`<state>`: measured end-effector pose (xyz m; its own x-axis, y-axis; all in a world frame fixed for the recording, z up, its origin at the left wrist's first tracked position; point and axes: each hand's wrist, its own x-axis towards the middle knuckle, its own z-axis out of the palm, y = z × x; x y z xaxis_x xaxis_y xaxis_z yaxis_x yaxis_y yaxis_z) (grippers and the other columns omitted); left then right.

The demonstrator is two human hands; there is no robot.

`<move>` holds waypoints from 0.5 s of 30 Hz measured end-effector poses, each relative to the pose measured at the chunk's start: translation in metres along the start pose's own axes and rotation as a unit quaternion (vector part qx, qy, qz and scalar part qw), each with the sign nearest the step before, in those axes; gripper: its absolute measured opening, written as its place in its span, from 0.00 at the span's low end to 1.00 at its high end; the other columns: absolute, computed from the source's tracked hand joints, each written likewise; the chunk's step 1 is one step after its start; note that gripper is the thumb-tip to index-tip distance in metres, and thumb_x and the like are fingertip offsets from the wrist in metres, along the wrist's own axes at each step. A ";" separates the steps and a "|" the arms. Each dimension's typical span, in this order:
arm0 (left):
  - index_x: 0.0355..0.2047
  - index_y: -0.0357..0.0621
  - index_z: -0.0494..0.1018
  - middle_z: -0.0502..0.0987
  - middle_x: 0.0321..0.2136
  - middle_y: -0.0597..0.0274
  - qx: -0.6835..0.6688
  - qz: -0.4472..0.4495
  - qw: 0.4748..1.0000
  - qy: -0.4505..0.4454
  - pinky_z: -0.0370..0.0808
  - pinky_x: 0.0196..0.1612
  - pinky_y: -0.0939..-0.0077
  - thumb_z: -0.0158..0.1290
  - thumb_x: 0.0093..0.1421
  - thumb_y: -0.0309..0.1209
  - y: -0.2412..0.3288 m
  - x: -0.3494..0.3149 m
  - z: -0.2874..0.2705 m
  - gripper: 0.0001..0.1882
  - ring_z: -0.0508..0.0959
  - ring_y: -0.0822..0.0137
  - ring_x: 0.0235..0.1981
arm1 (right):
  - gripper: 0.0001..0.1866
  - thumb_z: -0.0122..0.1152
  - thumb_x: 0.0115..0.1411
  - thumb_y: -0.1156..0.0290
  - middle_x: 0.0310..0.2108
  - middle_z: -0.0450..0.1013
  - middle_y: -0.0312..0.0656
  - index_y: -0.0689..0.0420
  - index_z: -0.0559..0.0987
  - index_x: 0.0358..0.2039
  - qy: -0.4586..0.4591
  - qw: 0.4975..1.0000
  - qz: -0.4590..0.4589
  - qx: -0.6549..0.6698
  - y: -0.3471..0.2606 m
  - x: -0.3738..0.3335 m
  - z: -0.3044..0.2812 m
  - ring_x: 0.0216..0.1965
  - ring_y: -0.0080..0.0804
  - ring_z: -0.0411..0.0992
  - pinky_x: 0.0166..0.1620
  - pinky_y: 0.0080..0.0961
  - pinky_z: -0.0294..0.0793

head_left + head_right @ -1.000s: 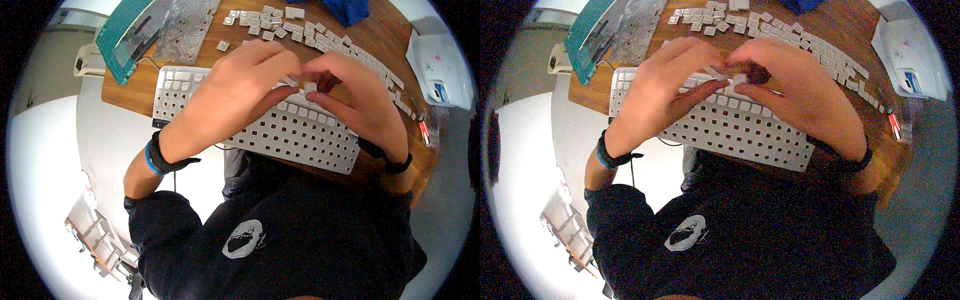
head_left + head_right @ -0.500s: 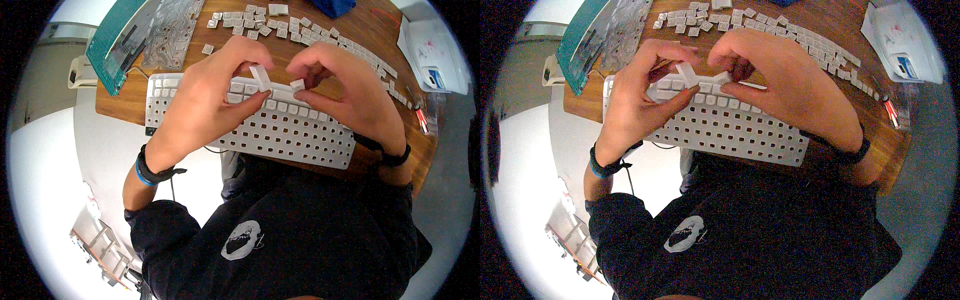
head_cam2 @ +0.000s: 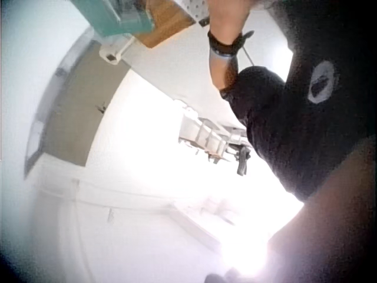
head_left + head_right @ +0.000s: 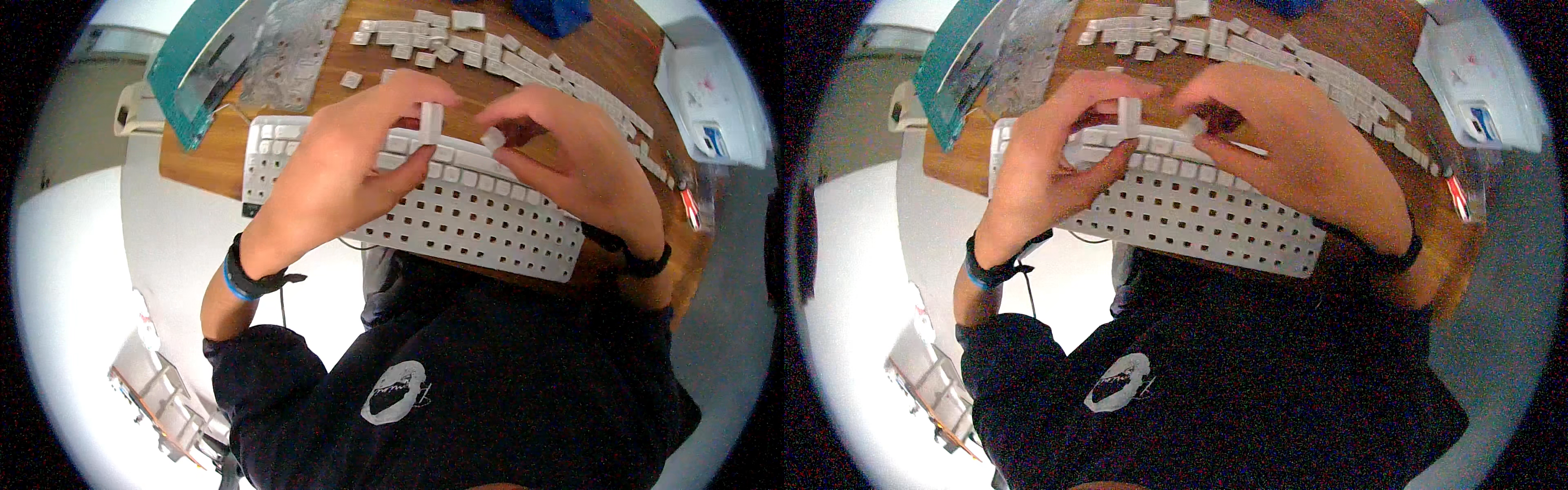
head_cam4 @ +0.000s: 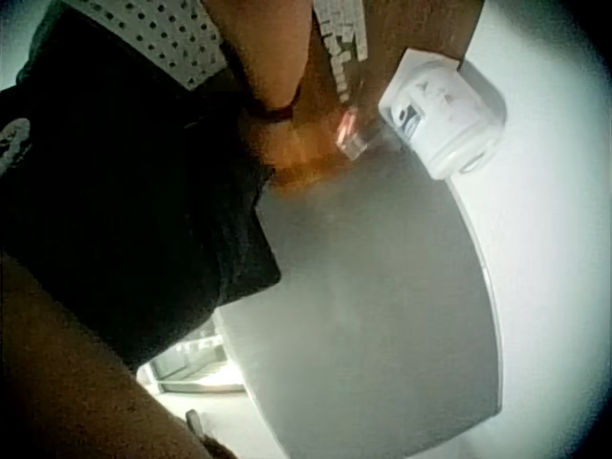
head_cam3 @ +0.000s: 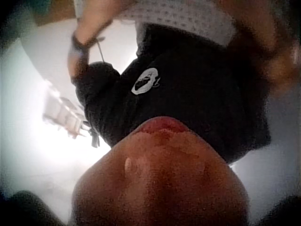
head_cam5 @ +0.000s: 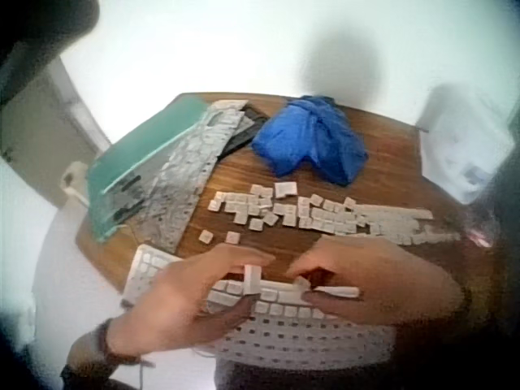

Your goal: The person assembles a white mechanical keyboard by placing individual keycaps onto the keyboard base. They pick up keycaps from a pile on the table, wipe them with a blue cloth, and press them into place on the keyboard.

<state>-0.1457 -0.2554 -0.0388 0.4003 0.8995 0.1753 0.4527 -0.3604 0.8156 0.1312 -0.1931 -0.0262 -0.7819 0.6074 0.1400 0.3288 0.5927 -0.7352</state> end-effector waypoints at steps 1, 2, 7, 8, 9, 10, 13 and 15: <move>0.58 0.47 0.79 0.82 0.60 0.60 0.026 -0.007 1.000 -0.001 0.81 0.63 0.65 0.64 0.61 0.14 0.001 -0.002 -0.004 0.25 0.84 0.60 0.59 | 0.19 0.72 0.61 0.83 0.46 0.81 0.45 0.59 0.82 0.53 -0.008 1.000 -0.013 -0.023 0.001 0.000 -0.002 0.44 0.38 0.82 0.49 0.32 0.83; 0.56 0.47 0.80 0.82 0.60 0.59 0.047 0.016 0.999 0.007 0.82 0.62 0.64 0.65 0.60 0.15 0.000 -0.003 -0.007 0.23 0.84 0.58 0.59 | 0.19 0.71 0.61 0.83 0.46 0.80 0.46 0.59 0.82 0.53 -0.015 0.998 -0.027 -0.045 0.002 0.000 -0.004 0.44 0.40 0.82 0.50 0.33 0.82; 0.48 0.47 0.83 0.82 0.61 0.56 0.088 0.030 0.994 0.056 0.82 0.60 0.59 0.65 0.58 0.18 -0.019 -0.023 -0.014 0.18 0.83 0.48 0.59 | 0.14 0.68 0.63 0.79 0.46 0.80 0.49 0.59 0.82 0.50 -0.065 0.996 0.040 -0.050 0.008 -0.002 -0.003 0.50 0.54 0.80 0.52 0.43 0.82; 0.49 0.48 0.84 0.81 0.60 0.56 0.094 0.003 0.994 0.060 0.83 0.62 0.62 0.65 0.59 0.17 -0.017 -0.030 -0.020 0.18 0.83 0.51 0.60 | 0.14 0.68 0.63 0.79 0.46 0.80 0.49 0.59 0.81 0.49 -0.073 0.995 0.033 -0.059 0.009 0.000 -0.001 0.50 0.54 0.80 0.53 0.43 0.82; 0.49 0.49 0.84 0.80 0.60 0.56 0.079 -0.018 0.995 0.066 0.83 0.62 0.63 0.65 0.59 0.16 -0.019 -0.035 -0.025 0.19 0.83 0.53 0.60 | 0.14 0.68 0.63 0.79 0.46 0.79 0.49 0.59 0.81 0.49 -0.078 0.994 0.042 -0.060 0.008 0.002 0.002 0.50 0.55 0.80 0.52 0.43 0.82; 0.50 0.49 0.84 0.79 0.60 0.56 0.065 -0.039 0.995 0.072 0.83 0.63 0.64 0.65 0.59 0.16 -0.022 -0.042 -0.031 0.19 0.83 0.54 0.60 | 0.14 0.68 0.63 0.79 0.47 0.79 0.49 0.59 0.81 0.49 -0.083 0.993 0.051 -0.061 0.007 0.004 0.004 0.50 0.55 0.80 0.52 0.44 0.81; 0.51 0.48 0.85 0.77 0.59 0.56 0.059 -0.051 0.993 0.087 0.82 0.65 0.67 0.65 0.59 0.14 -0.032 -0.063 -0.055 0.21 0.82 0.57 0.61 | 0.13 0.67 0.64 0.79 0.47 0.79 0.50 0.59 0.81 0.49 -0.103 0.991 0.046 -0.076 0.010 0.010 0.008 0.50 0.56 0.80 0.52 0.44 0.81; 0.51 0.47 0.85 0.77 0.58 0.56 0.069 -0.043 0.992 0.096 0.81 0.66 0.68 0.66 0.58 0.12 -0.039 -0.078 -0.075 0.22 0.82 0.58 0.61 | 0.13 0.66 0.65 0.80 0.47 0.78 0.49 0.60 0.81 0.49 -0.117 0.988 0.040 -0.096 0.011 0.015 0.010 0.50 0.54 0.80 0.52 0.43 0.81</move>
<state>-0.2545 -0.2934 -0.0425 0.2029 0.9540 0.2207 0.5883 -0.2989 0.7514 0.1182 -0.1822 -0.0388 -0.8422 0.5321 -0.0870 0.4724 0.6506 -0.5946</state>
